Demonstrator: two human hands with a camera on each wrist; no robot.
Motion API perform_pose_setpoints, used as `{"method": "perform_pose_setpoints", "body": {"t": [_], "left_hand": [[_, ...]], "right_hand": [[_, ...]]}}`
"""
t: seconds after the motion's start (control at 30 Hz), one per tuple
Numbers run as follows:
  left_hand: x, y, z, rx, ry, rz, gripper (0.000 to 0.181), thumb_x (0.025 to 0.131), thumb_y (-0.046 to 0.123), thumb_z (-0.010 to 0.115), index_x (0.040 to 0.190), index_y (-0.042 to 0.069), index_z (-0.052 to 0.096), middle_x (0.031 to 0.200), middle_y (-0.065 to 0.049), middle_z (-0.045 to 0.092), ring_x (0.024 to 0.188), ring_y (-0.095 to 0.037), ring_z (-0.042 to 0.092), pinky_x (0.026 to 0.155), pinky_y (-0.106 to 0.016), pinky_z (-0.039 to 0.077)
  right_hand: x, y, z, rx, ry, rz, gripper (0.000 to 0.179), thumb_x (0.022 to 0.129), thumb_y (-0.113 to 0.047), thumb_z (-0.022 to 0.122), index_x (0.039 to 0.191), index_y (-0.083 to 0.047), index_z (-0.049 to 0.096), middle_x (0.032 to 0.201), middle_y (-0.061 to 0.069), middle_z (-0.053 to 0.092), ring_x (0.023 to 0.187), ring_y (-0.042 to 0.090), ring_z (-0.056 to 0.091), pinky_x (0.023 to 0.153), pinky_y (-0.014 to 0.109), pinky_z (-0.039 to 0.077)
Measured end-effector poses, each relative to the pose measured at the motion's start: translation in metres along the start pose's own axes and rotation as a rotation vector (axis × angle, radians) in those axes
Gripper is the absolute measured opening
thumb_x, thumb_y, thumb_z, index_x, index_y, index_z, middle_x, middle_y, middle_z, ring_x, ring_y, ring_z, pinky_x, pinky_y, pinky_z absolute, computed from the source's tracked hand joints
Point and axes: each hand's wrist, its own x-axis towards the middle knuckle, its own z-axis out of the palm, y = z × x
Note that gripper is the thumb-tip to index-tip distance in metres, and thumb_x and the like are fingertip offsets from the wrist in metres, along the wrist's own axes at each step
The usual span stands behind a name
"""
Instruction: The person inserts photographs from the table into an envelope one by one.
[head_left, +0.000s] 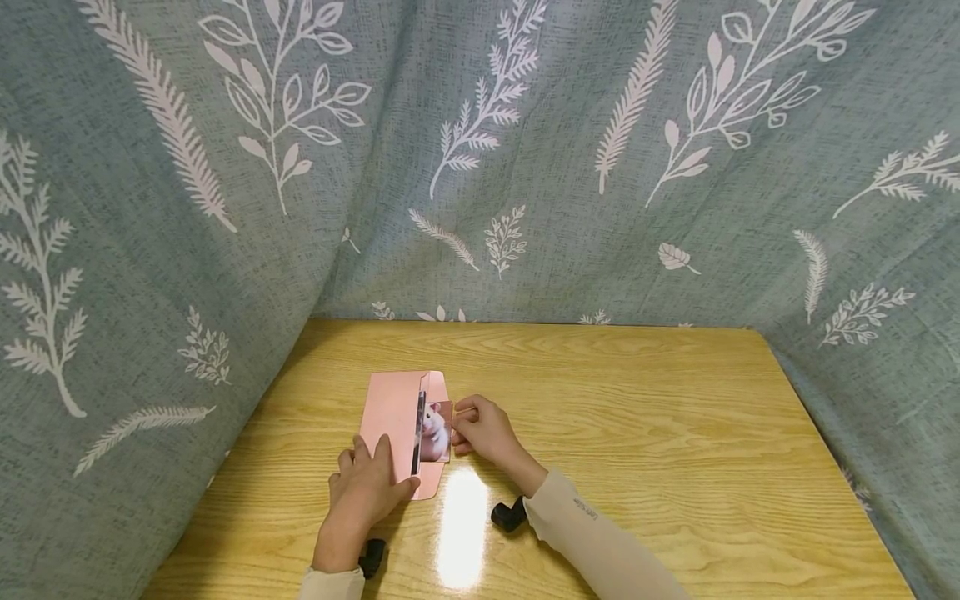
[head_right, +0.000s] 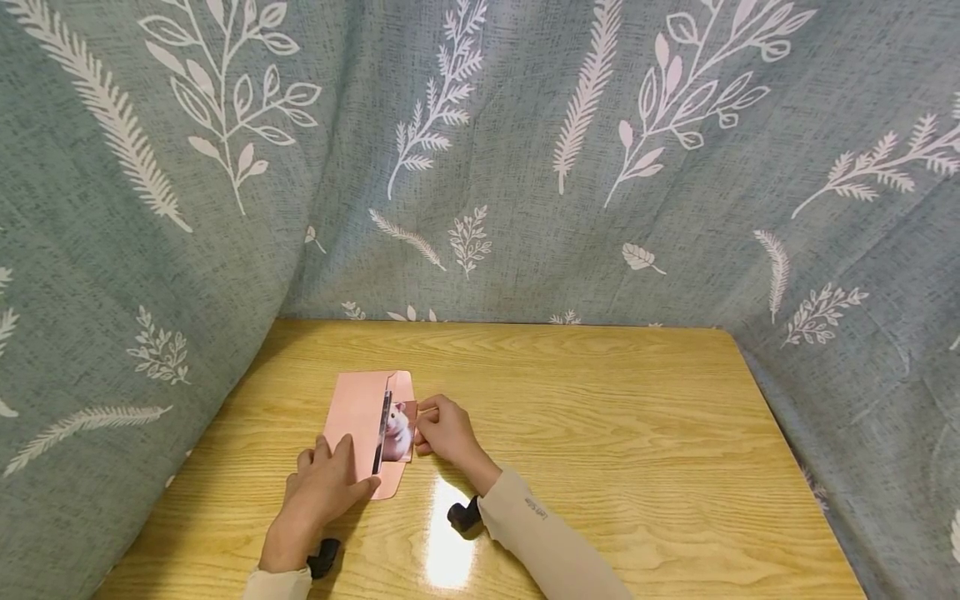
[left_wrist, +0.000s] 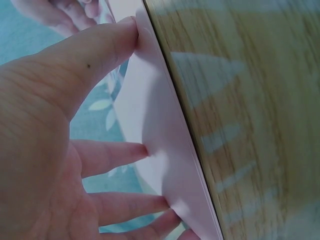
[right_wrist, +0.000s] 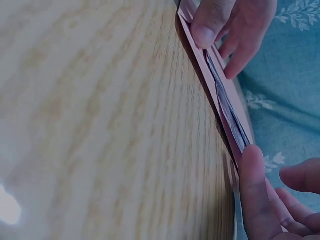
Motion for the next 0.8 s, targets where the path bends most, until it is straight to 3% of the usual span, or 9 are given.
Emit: {"method": "perform_pose_setpoints", "body": {"t": [0.8], "left_hand": [[-0.001, 0.0, 0.0, 0.007, 0.008, 0.003, 0.087, 0.083, 0.046, 0.078, 0.144, -0.004, 0.042, 0.144, -0.05, 0.022, 0.127, -0.065, 0.029, 0.091, -0.078, 0.033]], "right_hand": [[-0.001, -0.001, 0.011, 0.073, -0.026, 0.015, 0.027, 0.096, 0.006, 0.059, 0.122, 0.01, 0.055, 0.094, 0.024, 0.069, 0.068, 0.026, 0.071, 0.062, 0.037, 0.06]]}}
